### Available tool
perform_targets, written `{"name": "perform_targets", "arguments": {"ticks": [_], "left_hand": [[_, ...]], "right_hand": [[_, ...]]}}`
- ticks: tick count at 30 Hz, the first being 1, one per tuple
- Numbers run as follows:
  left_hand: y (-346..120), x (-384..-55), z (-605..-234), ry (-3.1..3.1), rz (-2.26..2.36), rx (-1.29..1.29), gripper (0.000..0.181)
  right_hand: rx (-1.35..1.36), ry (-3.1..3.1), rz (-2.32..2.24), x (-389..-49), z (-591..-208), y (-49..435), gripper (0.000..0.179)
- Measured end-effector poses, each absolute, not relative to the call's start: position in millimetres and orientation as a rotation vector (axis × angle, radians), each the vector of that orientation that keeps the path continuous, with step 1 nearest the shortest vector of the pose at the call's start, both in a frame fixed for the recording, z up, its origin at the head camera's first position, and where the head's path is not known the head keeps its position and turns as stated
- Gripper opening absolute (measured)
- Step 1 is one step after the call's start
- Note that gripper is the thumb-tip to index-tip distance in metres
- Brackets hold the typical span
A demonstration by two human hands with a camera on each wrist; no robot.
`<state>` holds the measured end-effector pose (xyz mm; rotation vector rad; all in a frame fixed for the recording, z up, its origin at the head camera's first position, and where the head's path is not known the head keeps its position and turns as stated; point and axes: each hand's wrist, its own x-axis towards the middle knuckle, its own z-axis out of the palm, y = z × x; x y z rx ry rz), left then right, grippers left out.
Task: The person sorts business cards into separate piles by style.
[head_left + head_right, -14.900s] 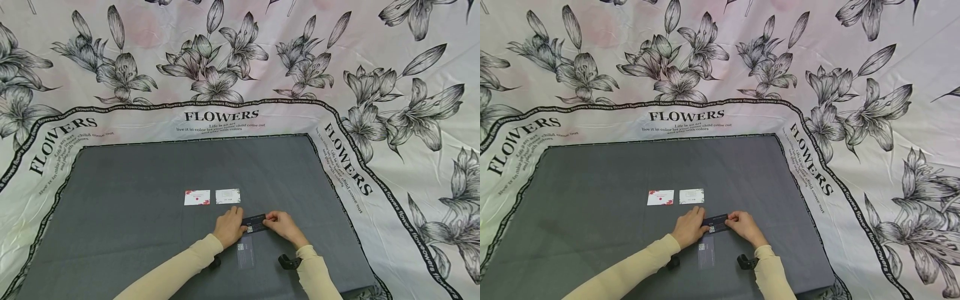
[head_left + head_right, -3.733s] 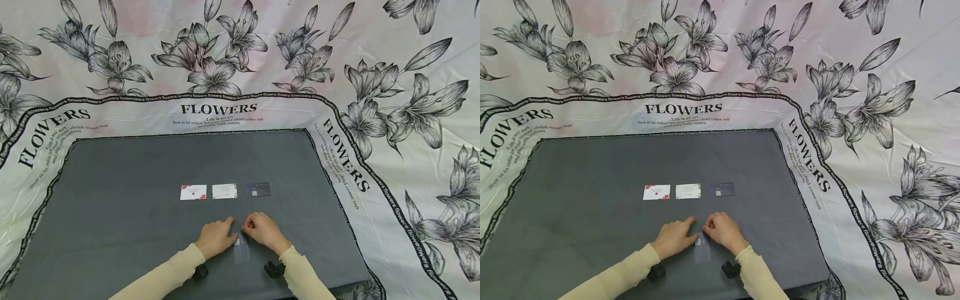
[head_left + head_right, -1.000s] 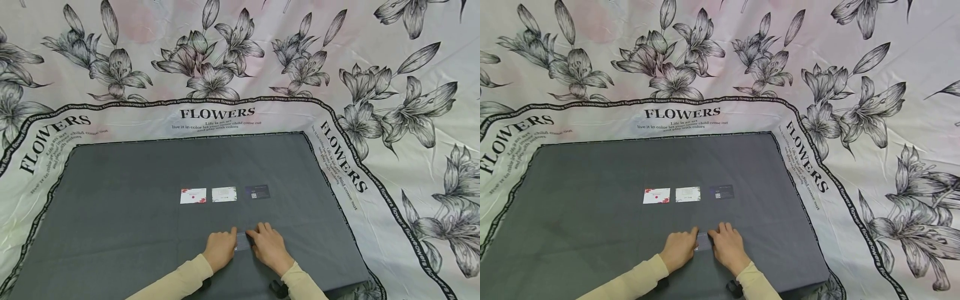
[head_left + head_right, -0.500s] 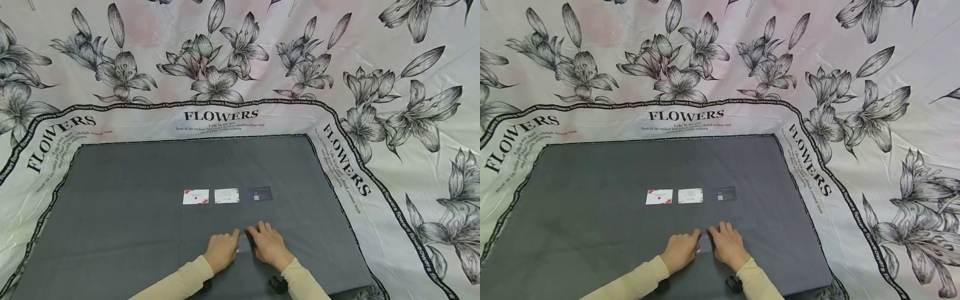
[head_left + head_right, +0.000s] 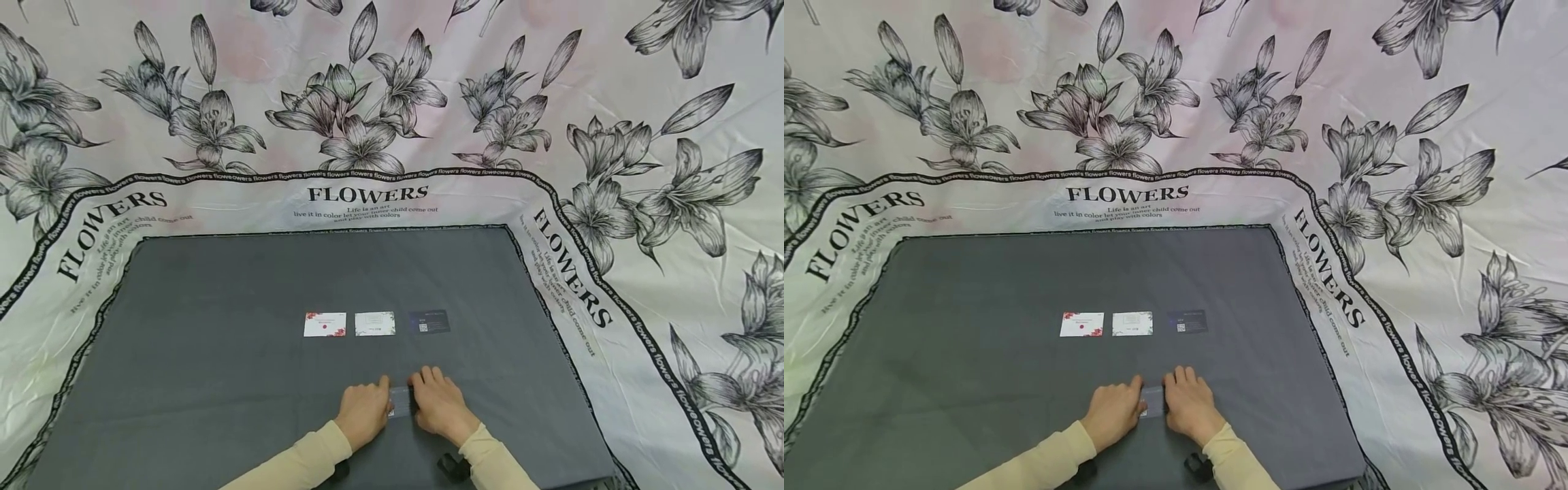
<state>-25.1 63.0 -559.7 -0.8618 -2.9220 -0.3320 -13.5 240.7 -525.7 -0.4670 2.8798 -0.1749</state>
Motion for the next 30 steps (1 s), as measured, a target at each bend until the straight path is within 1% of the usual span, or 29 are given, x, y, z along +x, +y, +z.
{"name": "perform_targets", "arguments": {"ticks": [4, 10, 16, 20, 26, 30], "left_hand": [[62, -24, -563, -2.933, -0.292, -0.858, 0.026], [59, -23, -560, -2.990, -0.327, -0.901, 0.022], [58, -28, -554, -3.005, -0.322, -0.978, 0.027], [59, -31, -551, -3.044, -0.311, -1.008, 0.029], [63, -39, -548, -3.131, -0.374, -0.978, 0.030], [63, -41, -545, -3.197, -0.456, -0.934, 0.034]], "right_hand": [[-0.486, 2.857, -0.143, -14, -524, 240, 0.050], [-0.512, 2.841, -0.120, -18, -521, 238, 0.046], [-0.482, 2.765, -0.148, -32, -518, 238, 0.043], [-0.487, 2.716, -0.154, -37, -517, 238, 0.046], [-0.470, 2.671, -0.187, -43, -518, 241, 0.051], [-0.465, 2.657, -0.211, -45, -521, 243, 0.051]]}}
